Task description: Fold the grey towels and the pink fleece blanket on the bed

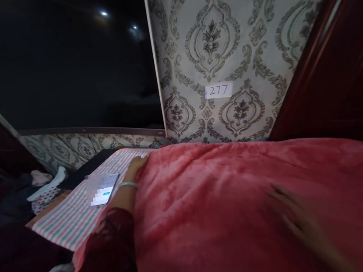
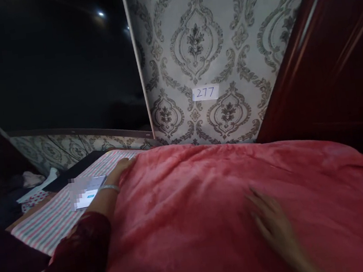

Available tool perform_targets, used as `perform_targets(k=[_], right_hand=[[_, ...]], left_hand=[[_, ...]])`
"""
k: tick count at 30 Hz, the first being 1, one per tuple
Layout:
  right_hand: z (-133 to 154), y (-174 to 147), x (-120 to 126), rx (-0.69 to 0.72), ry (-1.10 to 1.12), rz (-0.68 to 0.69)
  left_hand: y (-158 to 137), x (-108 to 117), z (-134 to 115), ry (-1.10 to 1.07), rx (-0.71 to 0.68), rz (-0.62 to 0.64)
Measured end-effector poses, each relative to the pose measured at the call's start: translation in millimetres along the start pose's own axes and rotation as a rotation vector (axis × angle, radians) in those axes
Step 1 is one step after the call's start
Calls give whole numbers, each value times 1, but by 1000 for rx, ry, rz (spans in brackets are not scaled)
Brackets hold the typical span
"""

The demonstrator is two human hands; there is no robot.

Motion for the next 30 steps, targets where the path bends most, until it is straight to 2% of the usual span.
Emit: perform_targets(k=[5, 8, 10, 14, 18, 23, 27, 30], right_hand=[[32, 68, -72, 213, 95, 115], [56, 114, -114, 258, 190, 172], [72, 147, -144, 262, 273, 196], [115, 215, -203, 148, 365, 241], [160, 261, -256, -6, 294, 414], [190, 275, -294, 12, 200, 614], [200, 259, -301, 58, -156, 810], [198, 246, -293, 39, -304, 739]], left_hand=[[8, -40, -11, 34, 79, -35], [2, -54, -15, 44, 5, -60], [0, -55, -16, 38, -77, -35], [-4, -40, -27, 2, -282, 68], [-23, -29, -68, 56, -497, 200], [-56, -44, -126, 163, -680, 176], [-67, -63, -141, 197, -684, 120], [-72, -66, -144, 179, -697, 93]])
Point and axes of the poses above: each hand's wrist, its own y-axis towards the middle knuckle, its own x-axis out of the back of the hand, z = x × y, the point moved 3 cm from there along y, towards the middle knuckle, and after that the axes turned 9 degrees about -x, right-handed, at the moved point
